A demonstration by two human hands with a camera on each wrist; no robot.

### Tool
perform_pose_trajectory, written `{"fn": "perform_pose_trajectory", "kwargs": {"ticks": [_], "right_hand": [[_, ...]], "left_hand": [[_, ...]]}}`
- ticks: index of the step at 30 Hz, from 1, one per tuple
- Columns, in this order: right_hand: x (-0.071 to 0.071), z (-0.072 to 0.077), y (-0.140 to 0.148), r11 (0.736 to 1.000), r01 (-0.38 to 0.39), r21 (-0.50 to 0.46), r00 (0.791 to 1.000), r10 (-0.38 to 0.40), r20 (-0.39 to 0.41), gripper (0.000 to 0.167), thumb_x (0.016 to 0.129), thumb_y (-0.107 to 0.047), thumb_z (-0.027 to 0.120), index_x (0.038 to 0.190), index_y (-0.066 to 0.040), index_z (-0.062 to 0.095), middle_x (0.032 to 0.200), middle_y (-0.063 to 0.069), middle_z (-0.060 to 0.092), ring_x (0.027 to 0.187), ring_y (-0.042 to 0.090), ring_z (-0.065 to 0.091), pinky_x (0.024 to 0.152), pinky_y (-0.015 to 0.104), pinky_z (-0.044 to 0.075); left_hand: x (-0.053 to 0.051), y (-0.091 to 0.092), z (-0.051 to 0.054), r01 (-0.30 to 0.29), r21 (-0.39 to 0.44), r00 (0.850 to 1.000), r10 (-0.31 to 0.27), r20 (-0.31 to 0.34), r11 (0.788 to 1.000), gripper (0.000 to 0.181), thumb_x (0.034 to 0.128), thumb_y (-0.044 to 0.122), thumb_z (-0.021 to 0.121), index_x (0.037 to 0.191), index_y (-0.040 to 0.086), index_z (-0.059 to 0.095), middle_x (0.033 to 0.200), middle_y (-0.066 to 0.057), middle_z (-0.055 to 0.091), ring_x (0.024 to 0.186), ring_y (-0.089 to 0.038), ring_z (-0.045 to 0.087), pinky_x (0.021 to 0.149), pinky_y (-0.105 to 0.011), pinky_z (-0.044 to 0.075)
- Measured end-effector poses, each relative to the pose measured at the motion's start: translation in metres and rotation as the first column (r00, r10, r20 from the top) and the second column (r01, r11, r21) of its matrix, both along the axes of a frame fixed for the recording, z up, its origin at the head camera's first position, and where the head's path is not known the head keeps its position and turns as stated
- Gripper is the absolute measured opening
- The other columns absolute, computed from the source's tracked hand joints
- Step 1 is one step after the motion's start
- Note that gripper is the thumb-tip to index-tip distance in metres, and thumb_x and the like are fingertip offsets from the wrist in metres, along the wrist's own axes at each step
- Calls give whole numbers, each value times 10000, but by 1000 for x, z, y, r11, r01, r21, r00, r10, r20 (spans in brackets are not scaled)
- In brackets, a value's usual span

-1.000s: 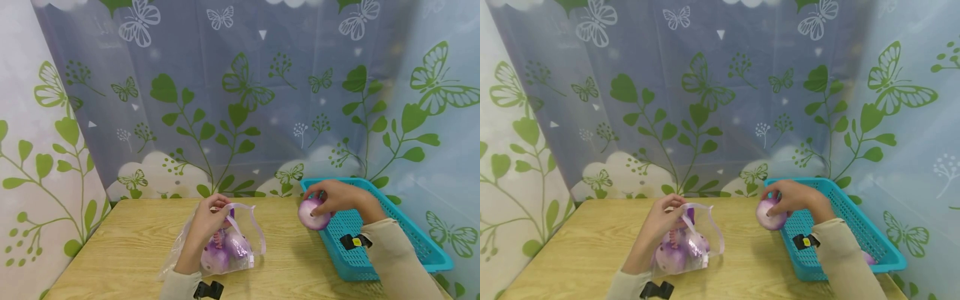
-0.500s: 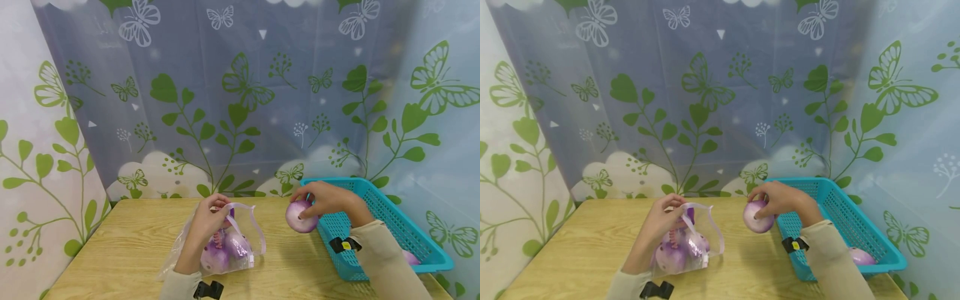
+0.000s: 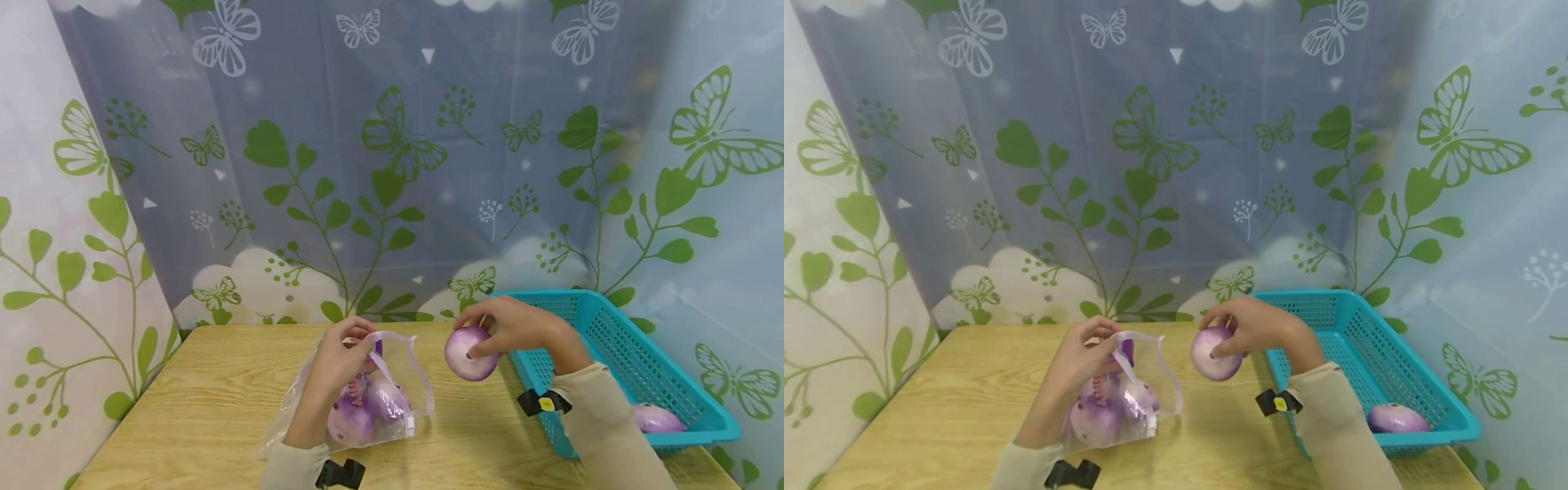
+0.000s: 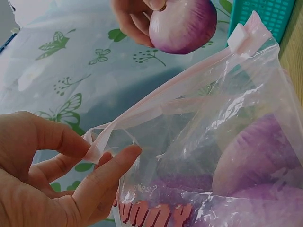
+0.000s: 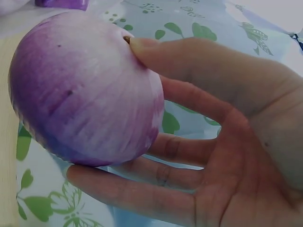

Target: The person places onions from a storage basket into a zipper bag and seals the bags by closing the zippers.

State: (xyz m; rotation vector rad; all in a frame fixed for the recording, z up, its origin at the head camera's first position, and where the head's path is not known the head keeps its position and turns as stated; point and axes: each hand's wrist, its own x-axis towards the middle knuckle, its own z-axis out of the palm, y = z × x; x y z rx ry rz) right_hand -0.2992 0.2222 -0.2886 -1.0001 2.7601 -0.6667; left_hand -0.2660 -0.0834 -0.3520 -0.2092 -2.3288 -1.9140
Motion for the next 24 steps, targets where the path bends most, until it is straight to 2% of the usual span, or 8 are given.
{"fn": "perform_pose_trajectory", "kwargs": {"ticks": [11, 18, 24], "right_hand": [[-3, -11, -12, 996, -59, -73, 997, 56, -46, 408, 887, -240, 808, 1270, -135, 713, 1147, 48, 722, 1000, 186, 677, 795, 262, 601], [0, -17, -19, 990, -66, -127, 997, 59, -55, 402, 897, -233, 795, 1276, -135, 704, 1129, 36, 732, 1020, 195, 665, 818, 261, 599], [1, -26, -31, 986, -91, -143, 988, 72, -133, 391, 903, -254, 796, 1265, -135, 709, 1177, 22, 734, 1033, 191, 676, 862, 299, 617]], "left_hand": [[0, 0, 1, 3, 18, 1000, -3, 7, 1000, 108, 978, 13, 621, 1071, 16, 677, 1107, -189, 612, 802, -213, 646, 710, -359, 683], [0, 0, 0, 7, 18, 1000, -7, 7, 1000, 104, 982, 11, 625, 1072, 13, 676, 1102, -185, 606, 803, -209, 637, 712, -356, 683], [0, 0, -1, 4, 13, 1000, -4, 0, 1000, 100, 982, 6, 626, 1067, 12, 677, 1094, -184, 606, 798, -208, 637, 708, -356, 683]]}}
